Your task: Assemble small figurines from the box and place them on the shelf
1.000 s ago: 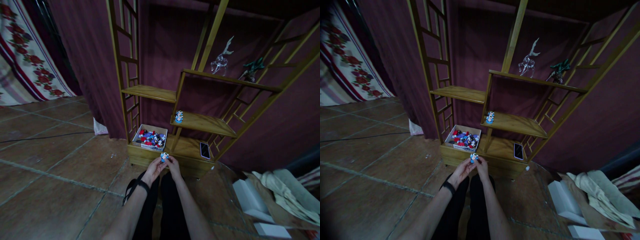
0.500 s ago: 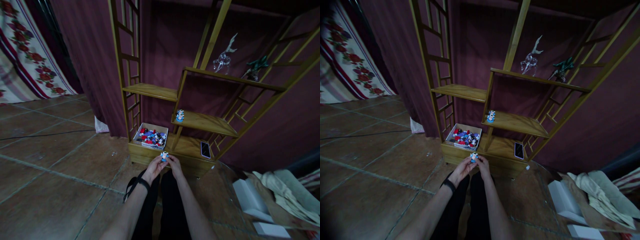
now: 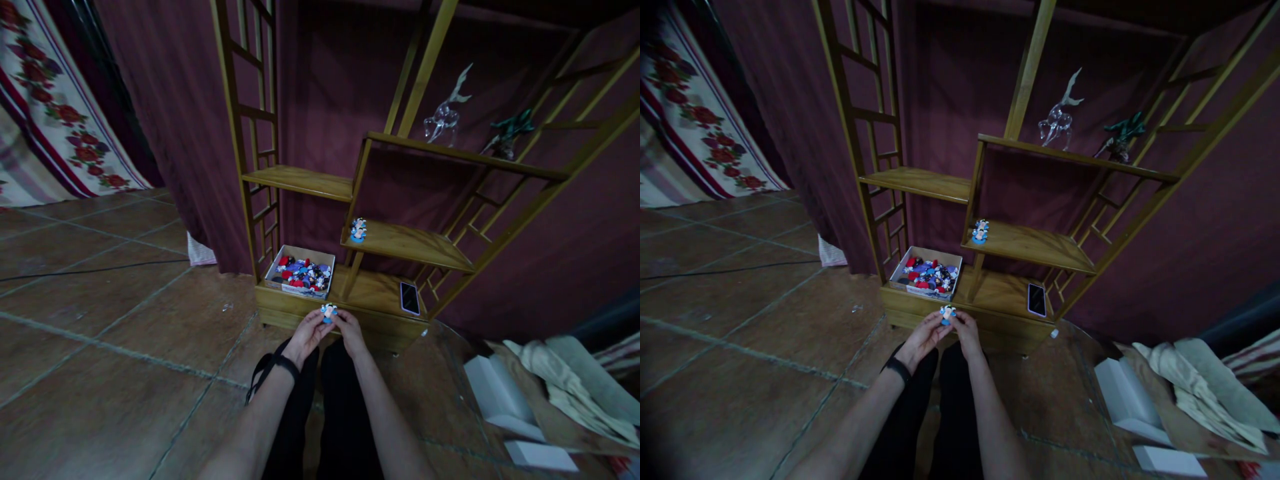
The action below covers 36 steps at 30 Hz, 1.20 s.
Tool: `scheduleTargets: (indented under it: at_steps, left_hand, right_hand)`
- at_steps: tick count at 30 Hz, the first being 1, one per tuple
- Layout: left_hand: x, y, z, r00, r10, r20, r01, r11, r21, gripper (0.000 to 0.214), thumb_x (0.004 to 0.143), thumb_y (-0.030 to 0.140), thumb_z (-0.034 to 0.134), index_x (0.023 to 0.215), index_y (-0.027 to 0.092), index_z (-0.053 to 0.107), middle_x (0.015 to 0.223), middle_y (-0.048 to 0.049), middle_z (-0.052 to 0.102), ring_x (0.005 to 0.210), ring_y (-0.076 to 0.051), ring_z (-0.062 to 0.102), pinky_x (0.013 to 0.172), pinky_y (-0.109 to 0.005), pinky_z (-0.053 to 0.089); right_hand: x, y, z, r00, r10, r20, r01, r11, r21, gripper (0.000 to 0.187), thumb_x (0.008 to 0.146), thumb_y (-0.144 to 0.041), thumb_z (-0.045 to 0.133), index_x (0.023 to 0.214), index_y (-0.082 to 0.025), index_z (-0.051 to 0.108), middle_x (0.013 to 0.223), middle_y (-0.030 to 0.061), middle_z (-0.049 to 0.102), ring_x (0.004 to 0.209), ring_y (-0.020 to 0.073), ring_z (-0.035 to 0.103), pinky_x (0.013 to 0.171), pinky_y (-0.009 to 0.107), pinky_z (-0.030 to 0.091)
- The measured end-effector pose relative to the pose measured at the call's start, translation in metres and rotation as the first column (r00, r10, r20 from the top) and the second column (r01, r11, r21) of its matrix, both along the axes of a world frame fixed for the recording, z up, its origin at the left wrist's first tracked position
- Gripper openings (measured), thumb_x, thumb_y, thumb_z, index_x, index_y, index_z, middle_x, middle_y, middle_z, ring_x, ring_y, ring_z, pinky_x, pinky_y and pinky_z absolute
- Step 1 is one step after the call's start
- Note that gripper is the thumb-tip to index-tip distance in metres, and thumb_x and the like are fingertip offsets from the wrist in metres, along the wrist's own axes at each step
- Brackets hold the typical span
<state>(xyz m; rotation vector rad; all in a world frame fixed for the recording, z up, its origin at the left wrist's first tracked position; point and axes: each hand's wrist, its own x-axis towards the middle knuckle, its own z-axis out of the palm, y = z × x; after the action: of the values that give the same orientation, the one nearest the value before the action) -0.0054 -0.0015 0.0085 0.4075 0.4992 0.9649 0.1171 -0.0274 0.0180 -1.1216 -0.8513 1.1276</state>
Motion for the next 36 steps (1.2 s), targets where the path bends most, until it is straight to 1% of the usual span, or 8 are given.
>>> scheduleTargets:
  at_steps: [13,20,28,36]
  left_hand:
    - [0.0013,0.0024,0.0013,0.999,0.0,-0.054,-0.002,1.0,-0.03,0.017,0.073,0.007,0.061,0.089,0.011,0.059,0.089,-0.0103,0.068,0.081,-0.019,0.066,0.084,-0.037,0.049]
    - [0.0033,0.005,0.0,0.999,0.03,-0.028,-0.031,0.998,-0.056,0.012,0.073,0.007,0.06,0.084,0.012,0.058,0.085,-0.009,0.068,0.079,-0.017,0.066,0.083,-0.034,0.05]
    - [0.0034,0.0069,-0.002,0.998,0.019,-0.055,-0.023,0.997,-0.07,0.012,0.074,0.007,0.059,0.085,0.011,0.058,0.084,-0.0094,0.067,0.077,-0.017,0.066,0.08,-0.034,0.051]
    - [0.0047,0.0087,-0.0031,0.998,0.002,-0.069,-0.006,0.998,-0.061,0.012,0.075,0.006,0.059,0.086,0.01,0.059,0.082,-0.0096,0.067,0.074,-0.016,0.066,0.076,-0.032,0.053]
  right_hand:
    - [0.0008,0.0005,0.0015,1.0,0.011,0.011,-0.011,1.0,0.009,0.024,0.061,-0.033,0.068,0.08,-0.019,0.069,0.085,0.0025,0.069,0.081,0.0181,0.06,0.08,0.031,0.043]
    - [0.0003,0.0006,0.0004,0.999,0.011,-0.041,-0.01,1.0,0.013,0.027,0.062,-0.038,0.066,0.081,-0.019,0.07,0.084,0.0033,0.07,0.081,0.0198,0.061,0.079,0.033,0.045]
    - [0.0016,0.0011,0.0039,0.999,0.037,-0.022,-0.038,0.999,-0.039,0.027,0.06,-0.036,0.067,0.079,-0.018,0.07,0.082,0.0034,0.07,0.079,0.0192,0.061,0.076,0.031,0.046]
    - [0.0035,0.0045,-0.0045,1.0,0.02,-0.006,-0.02,0.999,-0.038,0.027,0.06,-0.034,0.066,0.082,-0.018,0.07,0.081,0.0026,0.07,0.075,0.0178,0.061,0.074,0.03,0.046]
